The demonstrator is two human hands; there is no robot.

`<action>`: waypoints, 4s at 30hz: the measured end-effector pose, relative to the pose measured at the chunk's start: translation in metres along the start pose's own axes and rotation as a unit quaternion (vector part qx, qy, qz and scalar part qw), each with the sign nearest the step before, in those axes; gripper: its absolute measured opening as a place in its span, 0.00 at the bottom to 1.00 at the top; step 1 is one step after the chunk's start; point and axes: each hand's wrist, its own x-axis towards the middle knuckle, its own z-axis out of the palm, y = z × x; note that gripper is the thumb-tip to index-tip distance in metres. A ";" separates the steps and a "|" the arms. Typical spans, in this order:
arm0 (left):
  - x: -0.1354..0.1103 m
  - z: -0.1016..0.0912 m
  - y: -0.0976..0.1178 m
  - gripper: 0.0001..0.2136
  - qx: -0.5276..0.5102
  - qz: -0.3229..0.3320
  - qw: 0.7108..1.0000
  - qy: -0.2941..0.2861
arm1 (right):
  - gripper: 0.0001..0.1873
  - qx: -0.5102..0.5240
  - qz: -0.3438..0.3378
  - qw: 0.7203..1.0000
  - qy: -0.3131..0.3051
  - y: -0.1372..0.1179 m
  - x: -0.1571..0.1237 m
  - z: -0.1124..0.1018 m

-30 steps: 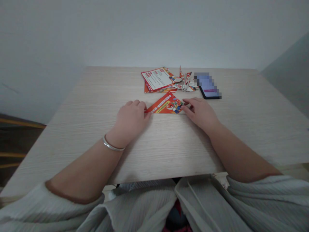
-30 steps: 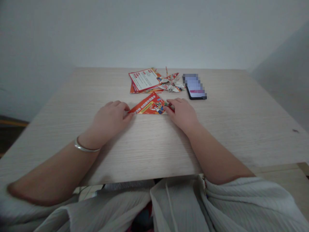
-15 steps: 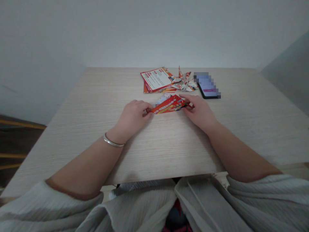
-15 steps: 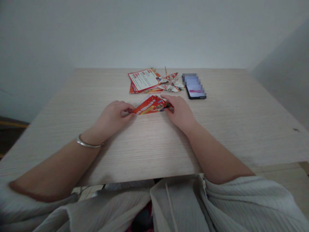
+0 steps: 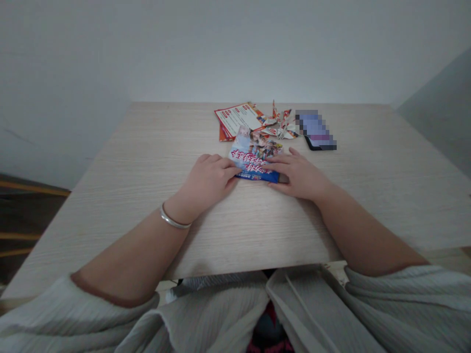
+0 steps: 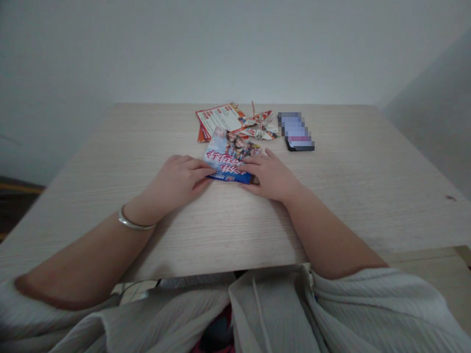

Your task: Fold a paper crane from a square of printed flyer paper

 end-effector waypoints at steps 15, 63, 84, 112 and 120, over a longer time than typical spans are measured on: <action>-0.003 0.006 -0.001 0.17 -0.093 -0.041 0.994 0.033 | 0.16 0.136 -0.012 0.991 0.009 0.010 -0.004 -0.007; 0.004 0.026 -0.001 0.11 -0.174 0.003 0.982 0.077 | 0.06 -0.004 0.210 0.976 0.056 -0.009 0.018 0.018; 0.004 0.030 -0.008 0.15 -0.113 0.078 0.989 0.056 | 0.07 -0.003 0.086 0.991 0.100 -0.012 0.013 0.014; -0.001 0.006 -0.009 0.15 -0.047 0.074 0.996 -0.029 | 0.16 -0.012 0.028 0.998 0.059 -0.013 0.009 0.019; -0.002 0.018 -0.013 0.22 -0.061 0.119 0.991 -0.027 | 0.18 -0.038 0.033 0.998 0.046 -0.019 0.008 0.012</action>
